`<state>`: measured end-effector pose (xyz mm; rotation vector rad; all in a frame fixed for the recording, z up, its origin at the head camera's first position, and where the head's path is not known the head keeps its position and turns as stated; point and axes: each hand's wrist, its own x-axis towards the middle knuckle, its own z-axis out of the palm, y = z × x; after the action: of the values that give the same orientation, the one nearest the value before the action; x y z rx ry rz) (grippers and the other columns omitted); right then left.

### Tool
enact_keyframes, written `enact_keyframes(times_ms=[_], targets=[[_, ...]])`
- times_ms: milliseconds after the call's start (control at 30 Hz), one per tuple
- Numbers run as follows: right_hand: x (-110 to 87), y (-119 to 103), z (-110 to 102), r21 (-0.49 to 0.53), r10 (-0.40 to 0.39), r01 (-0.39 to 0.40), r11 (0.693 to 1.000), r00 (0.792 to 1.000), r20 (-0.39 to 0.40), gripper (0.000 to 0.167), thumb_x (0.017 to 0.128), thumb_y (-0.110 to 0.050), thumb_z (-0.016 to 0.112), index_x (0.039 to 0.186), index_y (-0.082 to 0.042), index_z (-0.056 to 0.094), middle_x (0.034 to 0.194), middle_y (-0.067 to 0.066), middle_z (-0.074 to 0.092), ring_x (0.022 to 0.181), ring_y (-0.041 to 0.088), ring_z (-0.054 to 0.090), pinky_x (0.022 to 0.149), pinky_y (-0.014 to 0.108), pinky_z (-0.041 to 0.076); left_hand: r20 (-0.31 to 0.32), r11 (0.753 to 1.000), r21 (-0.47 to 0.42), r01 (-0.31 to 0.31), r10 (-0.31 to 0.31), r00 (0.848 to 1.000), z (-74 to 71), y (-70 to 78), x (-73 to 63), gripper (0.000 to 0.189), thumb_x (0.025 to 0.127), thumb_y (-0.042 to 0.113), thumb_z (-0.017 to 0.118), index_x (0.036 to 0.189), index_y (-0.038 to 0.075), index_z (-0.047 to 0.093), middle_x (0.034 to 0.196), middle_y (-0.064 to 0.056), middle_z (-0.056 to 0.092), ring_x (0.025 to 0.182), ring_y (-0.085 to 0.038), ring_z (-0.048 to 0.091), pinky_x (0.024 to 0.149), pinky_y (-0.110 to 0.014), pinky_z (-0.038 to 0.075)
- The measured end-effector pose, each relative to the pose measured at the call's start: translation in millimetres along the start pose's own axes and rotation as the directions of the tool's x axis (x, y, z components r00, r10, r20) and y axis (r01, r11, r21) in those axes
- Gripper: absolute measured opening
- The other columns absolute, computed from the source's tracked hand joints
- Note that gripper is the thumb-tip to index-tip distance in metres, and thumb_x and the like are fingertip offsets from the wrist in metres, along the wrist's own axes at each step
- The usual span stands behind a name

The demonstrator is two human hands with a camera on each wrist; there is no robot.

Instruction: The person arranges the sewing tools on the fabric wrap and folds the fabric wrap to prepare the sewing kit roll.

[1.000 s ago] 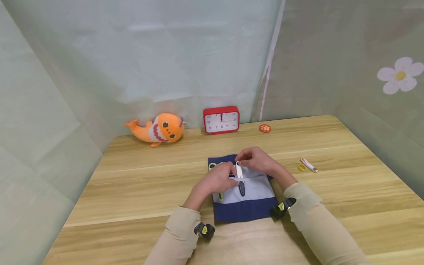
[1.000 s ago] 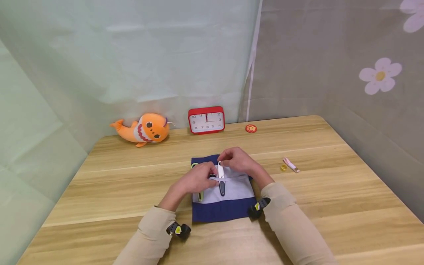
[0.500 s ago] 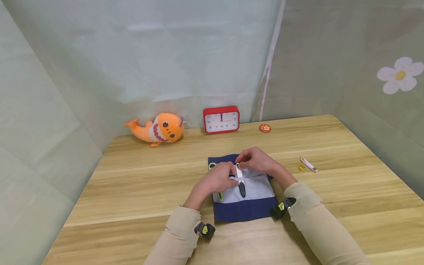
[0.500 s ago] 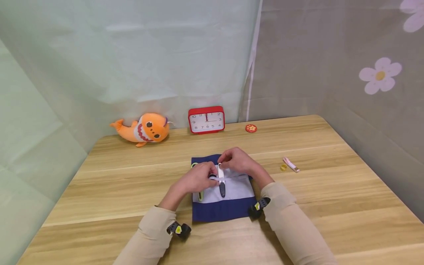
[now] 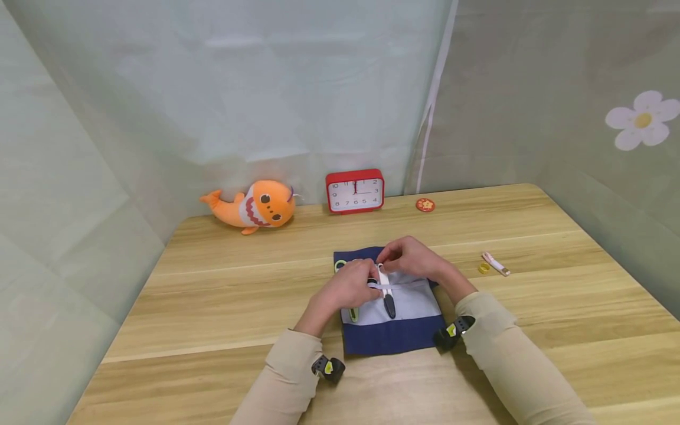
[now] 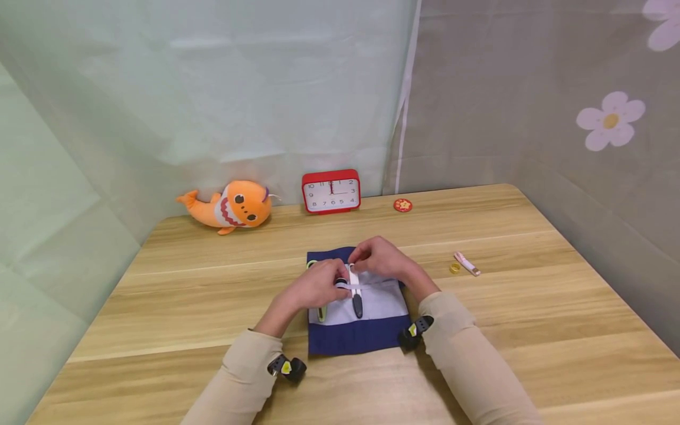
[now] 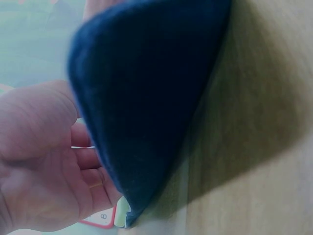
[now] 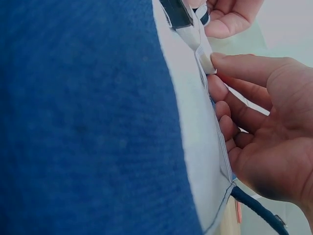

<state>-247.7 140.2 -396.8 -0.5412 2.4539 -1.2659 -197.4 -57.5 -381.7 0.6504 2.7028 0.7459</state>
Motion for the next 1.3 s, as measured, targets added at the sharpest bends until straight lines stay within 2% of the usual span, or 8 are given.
enact_keyframes(times_ms=[533, 633, 767, 900, 1100, 1300], targets=[[-1.3, 1, -3, -0.018, -0.004, 0.004, 1.0, 1.0, 0.002, 0.019, 0.096, -0.007, 0.071, 0.114, -0.004, 0.079, 0.11, 0.011, 0.077, 0.091, 0.022, 0.061, 0.079, 0.031, 0.05, -0.003, 1.0, -0.001, -0.021, 0.021, 1.0, -0.5, 1.5, 0.2, 0.025, 0.092, 0.023, 0.082, 0.104, 0.009, 0.064, 0.098, -0.003, 0.064, 0.095, -0.02, 0.056, 0.084, -0.034, 0.046], [-2.9, 1, -6, -0.041, -0.019, 0.018, 0.999, 0.999, -0.034, 0.022, 0.097, -0.008, 0.07, 0.117, -0.004, 0.078, 0.114, 0.012, 0.077, 0.096, 0.022, 0.065, 0.082, 0.031, 0.051, -0.007, 1.0, -0.003, -0.012, 0.012, 1.0, 0.2, 2.3, -0.4, 0.026, 0.094, 0.026, 0.08, 0.105, 0.01, 0.063, 0.097, -0.002, 0.063, 0.093, -0.02, 0.056, 0.082, -0.034, 0.047], [-10.5, 2, -19, -0.053, -0.058, 0.052, 0.997, 0.99, -0.126, 0.023, 0.098, -0.013, 0.071, 0.118, -0.004, 0.078, 0.114, 0.011, 0.078, 0.098, 0.019, 0.068, 0.085, 0.03, 0.054, -0.027, 1.0, 0.016, -0.011, 0.012, 1.0, 1.7, 5.0, -1.9, 0.027, 0.098, 0.031, 0.075, 0.11, 0.011, 0.061, 0.1, -0.004, 0.066, 0.092, -0.021, 0.056, 0.081, -0.035, 0.048], [-28.4, 3, -44, -0.053, -0.052, 0.041, 0.998, 0.972, -0.229, 0.028, 0.1, -0.017, 0.071, 0.123, 0.0, 0.075, 0.116, 0.014, 0.077, 0.096, 0.019, 0.069, 0.083, 0.031, 0.056, -0.044, 0.998, 0.056, -0.023, 0.025, 0.999, 3.2, 8.0, -3.3, 0.028, 0.1, 0.033, 0.073, 0.116, 0.013, 0.061, 0.106, -0.006, 0.068, 0.095, -0.022, 0.058, 0.084, -0.038, 0.049], [-71.6, 24, -90, -0.08, 0.074, -0.108, 0.991, 0.935, -0.347, 0.038, 0.104, -0.027, 0.067, 0.131, 0.0, 0.07, 0.123, 0.02, 0.073, 0.097, 0.026, 0.066, 0.079, 0.032, 0.056, -0.026, 0.995, 0.094, -0.017, 0.019, 0.999, 4.4, 11.7, -3.6, 0.031, 0.102, 0.033, 0.071, 0.127, 0.017, 0.065, 0.116, -0.009, 0.07, 0.103, -0.024, 0.058, 0.089, -0.04, 0.051], [-124.4, 66, -121, -0.095, 0.173, -0.225, 0.97, 0.906, -0.386, 0.047, 0.107, -0.032, 0.062, 0.136, 0.005, 0.064, 0.128, 0.026, 0.069, 0.091, 0.008, 0.065, 0.073, 0.026, 0.056, -0.018, 0.989, 0.148, -0.007, 0.01, 1.0, 7.2, 14.1, -1.6, 0.029, 0.101, 0.034, 0.072, 0.128, 0.022, 0.07, 0.12, -0.009, 0.067, 0.104, -0.023, 0.057, 0.085, -0.038, 0.051]])
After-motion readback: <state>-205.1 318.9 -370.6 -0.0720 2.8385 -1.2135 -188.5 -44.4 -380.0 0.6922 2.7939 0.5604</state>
